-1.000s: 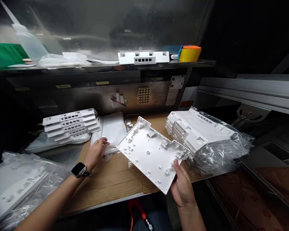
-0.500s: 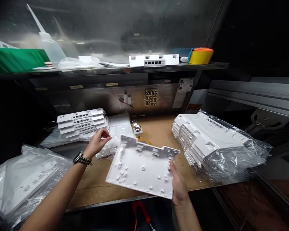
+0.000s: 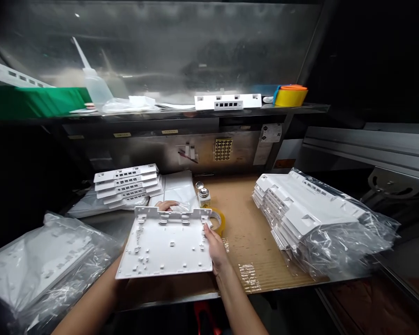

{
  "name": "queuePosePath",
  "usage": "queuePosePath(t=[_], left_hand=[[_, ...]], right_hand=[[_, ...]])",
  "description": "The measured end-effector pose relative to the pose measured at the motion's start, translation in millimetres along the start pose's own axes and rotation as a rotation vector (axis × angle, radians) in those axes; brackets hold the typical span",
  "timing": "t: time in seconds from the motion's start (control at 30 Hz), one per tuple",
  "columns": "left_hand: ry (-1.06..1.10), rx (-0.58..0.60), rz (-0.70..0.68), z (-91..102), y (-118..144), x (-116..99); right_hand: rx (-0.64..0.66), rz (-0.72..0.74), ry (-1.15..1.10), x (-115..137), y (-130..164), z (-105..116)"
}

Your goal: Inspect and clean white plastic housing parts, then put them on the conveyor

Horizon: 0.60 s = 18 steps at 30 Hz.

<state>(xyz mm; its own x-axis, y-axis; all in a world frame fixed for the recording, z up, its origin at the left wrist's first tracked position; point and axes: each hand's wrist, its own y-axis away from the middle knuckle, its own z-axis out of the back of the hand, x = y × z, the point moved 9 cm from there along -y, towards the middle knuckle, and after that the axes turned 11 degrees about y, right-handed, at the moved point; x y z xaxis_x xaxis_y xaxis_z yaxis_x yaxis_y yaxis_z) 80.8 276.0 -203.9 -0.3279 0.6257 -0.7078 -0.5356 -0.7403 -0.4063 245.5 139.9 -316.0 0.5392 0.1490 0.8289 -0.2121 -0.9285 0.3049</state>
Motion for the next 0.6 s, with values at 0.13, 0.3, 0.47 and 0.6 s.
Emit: queuePosePath(t=[0.13, 0.3, 0.47, 0.6], left_hand=[[-0.04, -0.167, 0.06, 12.5, -8.3, 4.5], [-0.033, -0.146, 0.026, 2.0, -18.6, -14.6], [0.02, -0.006, -0.091, -22.0, -25.2, -40.7], [0.015, -0.111, -0.112, -12.4, -27.5, -46.7]], right_hand=[[-0.279, 0.05, -0.018, 9.0, 28.8, 56.7], [-0.834, 0.596, 0.237, 58.8, 111.8, 88.1], [-0.649, 1.104, 0.804, 68.0, 135.0, 22.3], [-0.555, 1.157, 1.043, 48.6, 121.1, 7.4]])
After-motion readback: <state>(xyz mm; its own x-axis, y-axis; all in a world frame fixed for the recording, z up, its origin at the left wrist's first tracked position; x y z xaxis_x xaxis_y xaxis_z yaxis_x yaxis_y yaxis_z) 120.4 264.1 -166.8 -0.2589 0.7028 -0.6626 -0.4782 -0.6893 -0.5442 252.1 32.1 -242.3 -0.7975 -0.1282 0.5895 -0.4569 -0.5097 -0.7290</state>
